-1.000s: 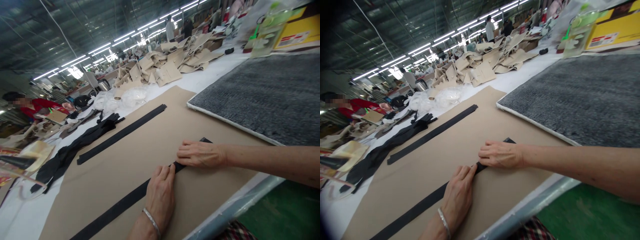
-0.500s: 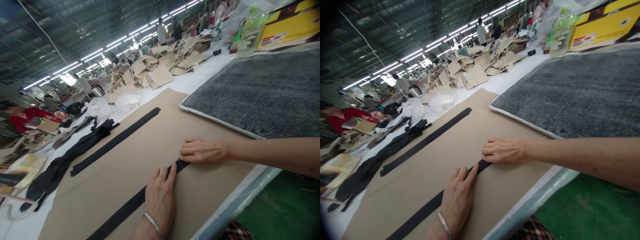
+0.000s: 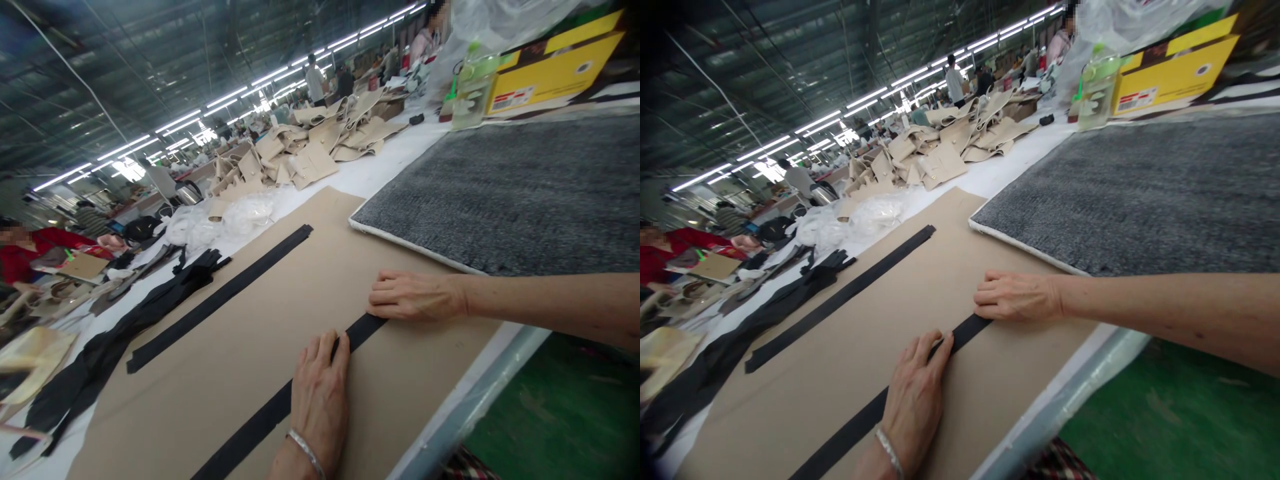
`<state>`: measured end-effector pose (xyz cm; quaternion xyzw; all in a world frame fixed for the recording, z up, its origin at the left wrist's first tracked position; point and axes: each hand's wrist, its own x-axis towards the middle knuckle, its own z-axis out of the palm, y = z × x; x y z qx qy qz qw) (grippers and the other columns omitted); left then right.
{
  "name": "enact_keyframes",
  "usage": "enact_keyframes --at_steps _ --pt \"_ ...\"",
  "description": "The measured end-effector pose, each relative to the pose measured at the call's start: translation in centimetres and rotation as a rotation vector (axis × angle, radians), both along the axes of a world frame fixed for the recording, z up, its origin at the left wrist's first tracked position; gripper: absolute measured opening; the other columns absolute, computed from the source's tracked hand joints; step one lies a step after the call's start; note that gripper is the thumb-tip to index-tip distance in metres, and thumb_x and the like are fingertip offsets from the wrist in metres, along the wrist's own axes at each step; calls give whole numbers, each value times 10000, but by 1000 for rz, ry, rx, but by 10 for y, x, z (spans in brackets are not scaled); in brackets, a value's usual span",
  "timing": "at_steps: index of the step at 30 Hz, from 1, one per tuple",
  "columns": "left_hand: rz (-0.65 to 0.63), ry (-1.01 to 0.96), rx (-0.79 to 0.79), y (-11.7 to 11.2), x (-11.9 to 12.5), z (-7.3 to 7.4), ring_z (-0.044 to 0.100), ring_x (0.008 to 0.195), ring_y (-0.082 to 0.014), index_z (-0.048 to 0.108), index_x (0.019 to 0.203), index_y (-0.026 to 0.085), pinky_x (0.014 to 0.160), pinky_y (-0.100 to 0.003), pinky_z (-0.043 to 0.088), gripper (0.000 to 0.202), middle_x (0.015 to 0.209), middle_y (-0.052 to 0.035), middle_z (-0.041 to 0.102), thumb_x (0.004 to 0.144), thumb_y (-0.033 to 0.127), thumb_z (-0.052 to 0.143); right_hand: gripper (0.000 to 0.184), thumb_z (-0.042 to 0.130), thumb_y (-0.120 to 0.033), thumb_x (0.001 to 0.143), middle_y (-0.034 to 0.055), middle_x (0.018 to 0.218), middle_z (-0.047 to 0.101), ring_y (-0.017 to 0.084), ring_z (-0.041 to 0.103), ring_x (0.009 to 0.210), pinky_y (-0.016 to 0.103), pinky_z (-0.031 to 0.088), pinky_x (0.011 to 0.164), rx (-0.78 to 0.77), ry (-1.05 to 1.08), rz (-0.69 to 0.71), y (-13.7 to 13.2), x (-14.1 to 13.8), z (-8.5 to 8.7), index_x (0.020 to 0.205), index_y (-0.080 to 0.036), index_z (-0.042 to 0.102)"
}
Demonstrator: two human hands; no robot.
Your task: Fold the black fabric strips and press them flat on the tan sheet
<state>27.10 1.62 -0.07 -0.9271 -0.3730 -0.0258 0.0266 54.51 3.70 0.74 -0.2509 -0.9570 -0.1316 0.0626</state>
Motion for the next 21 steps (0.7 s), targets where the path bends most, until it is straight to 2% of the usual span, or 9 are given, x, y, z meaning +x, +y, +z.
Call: enact_keyframes --at_steps 5,12,21 --pt "-68 -9 -57 5 7 4 537 956 -202 536 1224 161 893 -339 479 459 1044 -44 599 843 -55 400 164 422 -92 940 54 886 554 187 496 815 342 334 775 0 -8 -19 -3 9 1 982 -146 571" --pt "-39 90 15 2 28 12 556 920 -225 418 1395 164 829 -370 502 611 1046 -60 601 824 -54 423 195 389 -89 948 53 871 547 186 480 805 343 319 788 -7 -16 -60 -8 21 3 957 -154 573" --pt "8 97 61 -2 41 12 551 863 -232 431 1406 225 731 -377 481 623 978 -52 595 836 -27 439 213 371 -80 947 54 881 559 181 497 808 347 324 793 6 -8 -106 -14 30 5 945 -143 574"
